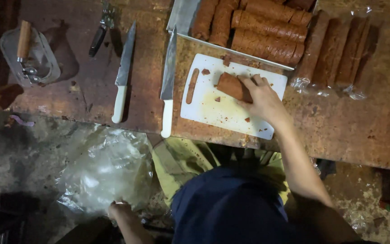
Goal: Slicing cylindrical food rolls on a cutting board and organizing them in a tray
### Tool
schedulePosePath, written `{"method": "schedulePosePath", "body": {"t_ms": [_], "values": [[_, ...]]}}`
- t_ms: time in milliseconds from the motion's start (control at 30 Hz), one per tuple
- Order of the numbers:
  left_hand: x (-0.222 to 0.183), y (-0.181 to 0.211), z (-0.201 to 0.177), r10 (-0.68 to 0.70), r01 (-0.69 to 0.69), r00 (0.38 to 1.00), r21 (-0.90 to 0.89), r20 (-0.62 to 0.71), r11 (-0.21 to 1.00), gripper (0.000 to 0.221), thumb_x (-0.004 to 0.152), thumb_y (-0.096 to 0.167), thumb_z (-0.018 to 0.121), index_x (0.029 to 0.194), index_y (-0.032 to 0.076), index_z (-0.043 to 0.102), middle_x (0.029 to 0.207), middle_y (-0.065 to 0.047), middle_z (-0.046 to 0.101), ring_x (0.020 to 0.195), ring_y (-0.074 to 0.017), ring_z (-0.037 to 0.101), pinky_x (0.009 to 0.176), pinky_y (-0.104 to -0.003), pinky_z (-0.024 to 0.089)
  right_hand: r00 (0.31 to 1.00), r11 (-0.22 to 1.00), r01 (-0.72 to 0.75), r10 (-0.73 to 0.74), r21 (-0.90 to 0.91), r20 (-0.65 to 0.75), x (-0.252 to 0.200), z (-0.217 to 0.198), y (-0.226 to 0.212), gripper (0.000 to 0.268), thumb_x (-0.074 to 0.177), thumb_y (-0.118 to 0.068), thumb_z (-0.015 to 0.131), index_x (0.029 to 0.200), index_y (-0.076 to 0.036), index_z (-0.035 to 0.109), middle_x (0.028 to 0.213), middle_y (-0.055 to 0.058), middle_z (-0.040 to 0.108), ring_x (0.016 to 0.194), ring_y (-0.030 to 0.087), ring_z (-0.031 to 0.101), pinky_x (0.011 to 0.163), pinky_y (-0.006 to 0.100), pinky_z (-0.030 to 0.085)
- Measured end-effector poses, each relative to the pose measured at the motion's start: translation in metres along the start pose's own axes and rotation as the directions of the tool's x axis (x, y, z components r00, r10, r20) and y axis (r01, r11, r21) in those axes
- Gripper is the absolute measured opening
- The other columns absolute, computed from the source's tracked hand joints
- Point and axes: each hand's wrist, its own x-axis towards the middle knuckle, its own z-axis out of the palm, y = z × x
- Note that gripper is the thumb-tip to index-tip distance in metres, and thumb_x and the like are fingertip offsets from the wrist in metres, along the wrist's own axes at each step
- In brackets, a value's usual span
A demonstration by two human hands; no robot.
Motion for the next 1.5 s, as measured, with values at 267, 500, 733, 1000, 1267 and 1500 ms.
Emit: {"method": "schedulePosePath", "body": {"t_ms": [267, 500, 733, 1000, 1267, 1500], "values": [[-0.028, 0.008, -0.113, -0.757, -0.636, 0.620, -0.432, 0.206, -0.639, 0.097, 0.099, 0.033, 0.080, 0.151, 0.006, 0.003, 0.144, -0.036, 0.012, 0.128, -0.0570, 0.026, 0.109, -0.060, 0.025, 0.913, 0.944, 0.301, -0.326, -0.133, -0.244, 0.006, 0.029, -0.022, 0.062, 0.082, -0.030, 0.083, 0.138, -0.012, 0.063, 0.120, 0.020, 0.062, 0.110, 0.043, 0.062, 0.091, 0.049, 0.056], [-0.254, 0.011, -0.256, -0.740, -0.923, 0.249, -0.385, -0.625, 0.014, 0.023, 0.101, 0.028, 0.065, 0.106, 0.007, 0.059, 0.099, -0.012, 0.058, 0.087, -0.0289, 0.057, 0.074, -0.046, 0.037, 0.946, 0.967, 0.252, -0.253, -0.031, -0.202, 0.002, 0.024, -0.021, 0.060, 0.078, -0.024, 0.084, 0.133, -0.012, 0.066, 0.112, 0.022, 0.064, 0.106, 0.047, 0.063, 0.089, 0.053, 0.055], [-0.231, 0.032, -0.280, -0.554, -0.724, 0.102, -0.444, -0.826, 0.527, 0.061, 0.080, 0.010, 0.079, 0.125, -0.003, 0.040, 0.114, -0.026, 0.052, 0.098, -0.0530, 0.059, 0.089, -0.055, 0.050, 0.966, 0.987, 0.160, -0.150, 0.032, -0.212, 0.000, 0.026, -0.023, 0.082, 0.076, -0.025, 0.086, 0.147, -0.016, 0.046, 0.117, 0.016, 0.061, 0.111, 0.043, 0.062, 0.091, 0.057, 0.054], [-0.290, 0.086, -0.262, -0.331, -0.839, 0.221, -0.352, -0.917, 0.415, 0.055, 0.089, 0.006, 0.062, 0.137, 0.001, 0.036, 0.129, -0.036, 0.052, 0.085, -0.0581, 0.067, 0.076, -0.063, 0.057, 0.887, 0.933, 0.336, -0.268, 0.126, -0.377, 0.018, 0.049, -0.017, 0.063, 0.067, -0.020, 0.090, 0.122, -0.016, 0.060, 0.108, 0.011, 0.059, 0.104, 0.042, 0.067, 0.087, 0.053, 0.057], [-0.309, 0.101, -0.294, -0.230, -0.806, 0.236, -0.322, -0.944, 0.496, 0.024, 0.105, 0.032, 0.038, 0.115, 0.010, 0.036, 0.088, -0.022, 0.066, 0.078, -0.0552, 0.070, 0.073, -0.064, 0.056, 0.900, 0.961, 0.252, -0.189, 0.114, -0.393, 0.024, 0.065, -0.008, 0.061, 0.058, -0.019, 0.094, 0.106, -0.013, 0.056, 0.105, 0.010, 0.059, 0.102, 0.039, 0.067, 0.083, 0.048, 0.057], [-0.331, 0.095, -0.297, -0.198, -0.775, 0.372, -0.421, -0.907, 0.472, 0.029, 0.108, 0.032, 0.031, 0.112, 0.005, 0.043, 0.086, -0.024, 0.071, 0.084, -0.0525, 0.072, 0.078, -0.061, 0.058, 0.925, 0.975, 0.151, -0.082, 0.162, -0.370, 0.017, 0.057, -0.020, 0.058, 0.064, -0.024, 0.089, 0.112, -0.019, 0.058, 0.105, 0.010, 0.061, 0.097, 0.042, 0.069, 0.081, 0.057, 0.057]]}}
